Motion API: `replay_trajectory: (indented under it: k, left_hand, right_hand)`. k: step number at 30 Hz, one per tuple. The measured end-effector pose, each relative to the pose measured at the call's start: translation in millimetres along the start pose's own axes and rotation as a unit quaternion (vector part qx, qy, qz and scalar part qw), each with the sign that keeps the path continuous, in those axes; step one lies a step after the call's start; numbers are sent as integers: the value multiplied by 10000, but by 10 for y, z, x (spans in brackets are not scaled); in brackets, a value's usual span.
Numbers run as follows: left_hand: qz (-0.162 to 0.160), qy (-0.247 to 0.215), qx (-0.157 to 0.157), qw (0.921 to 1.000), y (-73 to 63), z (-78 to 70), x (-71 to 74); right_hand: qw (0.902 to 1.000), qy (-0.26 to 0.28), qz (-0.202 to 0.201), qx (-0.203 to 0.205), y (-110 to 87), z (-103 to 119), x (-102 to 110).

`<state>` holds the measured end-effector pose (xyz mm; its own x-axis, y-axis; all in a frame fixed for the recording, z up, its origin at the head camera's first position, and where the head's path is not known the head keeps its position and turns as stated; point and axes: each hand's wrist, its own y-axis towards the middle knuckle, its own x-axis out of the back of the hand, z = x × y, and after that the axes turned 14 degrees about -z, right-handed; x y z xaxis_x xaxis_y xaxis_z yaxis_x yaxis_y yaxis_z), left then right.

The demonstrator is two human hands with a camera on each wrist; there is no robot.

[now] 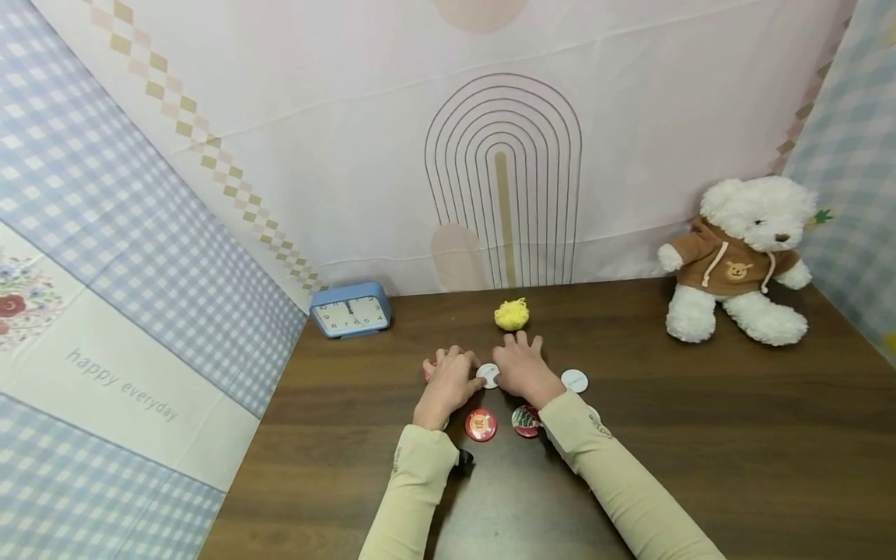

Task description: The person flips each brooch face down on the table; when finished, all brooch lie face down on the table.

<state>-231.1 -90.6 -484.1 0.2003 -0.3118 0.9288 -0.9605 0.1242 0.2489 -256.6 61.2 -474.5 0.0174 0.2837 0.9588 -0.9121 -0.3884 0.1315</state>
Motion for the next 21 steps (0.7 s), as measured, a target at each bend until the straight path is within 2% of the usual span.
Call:
replay_trajectory:
  k: [8, 15, 21]
  left_hand:
    - [-120, -235, 144, 9995, -12, 52, 63]
    - [-203, -456, 297, 9983, -36, 191, 140]
    - [-279, -517, 440, 9973, -84, 330, 218]
  right_hand:
    - [9992, 44, -199, 346, 45, 71, 85]
    - [9985, -12, -383, 402, 133, 158, 59]
    - [9983, 66, -353, 464, 147, 270, 14]
